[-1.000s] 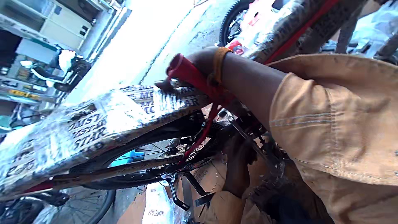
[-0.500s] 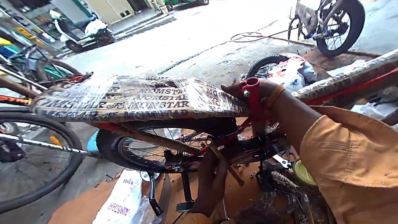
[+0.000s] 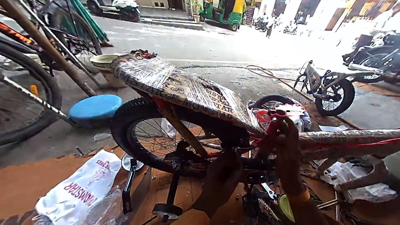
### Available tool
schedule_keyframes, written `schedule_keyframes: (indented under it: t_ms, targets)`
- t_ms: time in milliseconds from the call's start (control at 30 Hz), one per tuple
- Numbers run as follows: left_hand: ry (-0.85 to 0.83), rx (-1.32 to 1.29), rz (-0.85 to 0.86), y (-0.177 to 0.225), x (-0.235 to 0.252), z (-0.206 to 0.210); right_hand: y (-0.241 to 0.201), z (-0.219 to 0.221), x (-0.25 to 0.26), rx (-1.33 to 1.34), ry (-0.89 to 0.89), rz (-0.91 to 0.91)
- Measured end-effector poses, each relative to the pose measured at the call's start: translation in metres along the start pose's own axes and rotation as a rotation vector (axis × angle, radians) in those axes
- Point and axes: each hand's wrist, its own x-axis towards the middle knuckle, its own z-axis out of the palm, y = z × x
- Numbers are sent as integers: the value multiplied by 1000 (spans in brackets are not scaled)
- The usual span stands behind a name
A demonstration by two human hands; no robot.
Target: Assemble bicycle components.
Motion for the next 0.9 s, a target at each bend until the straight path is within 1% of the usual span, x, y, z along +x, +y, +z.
schedule_keyframes:
  t_ms: [67, 133, 167, 233, 300, 333, 400, 467, 533, 567, 633, 700, 767, 900]
  targets:
    - [4, -3, -18, -1, 4, 7, -2, 9, -46, -129, -79, -71]
    - [-7, 14, -60, -1, 8, 15, -6, 17, -79, -195, -156, -80]
    - [-15, 11, -71, 0, 10, 20, -7, 21, -88, -224, -163, -68]
    - [-84, -9, -102, 3, 11, 29, -7, 22, -101, -222, -95, -12]
    - [-181, 12, -139, 10, 11, 34, -4, 15, -105, -152, -19, 91]
    - [-176, 21, -161, 12, 11, 34, -4, 9, -103, -96, 16, 144]
    - [-44, -8, -233, 13, 14, 31, -7, -10, -86, -71, 85, 162]
    - [36, -95, -327, 10, 18, 19, -11, -30, -57, -159, 113, 141]
    - [35, -226, -400, 12, 24, 12, -7, -47, -25, -290, 109, 94]
    - [4, -263, -420, 15, 29, 12, -4, -54, -7, -361, 71, 70]
    - [-49, -340, -460, 20, 38, 17, 4, -61, 26, -420, -81, 85]
    - [-33, -421, -528, 19, 48, 21, 11, -52, 43, -409, -199, 188]
    - [-68, -450, -570, 12, 58, 21, 14, -39, 49, -455, -286, 289]
    - [-124, -352, -728, 7, 69, 15, 1, -31, 45, -522, -286, 299]
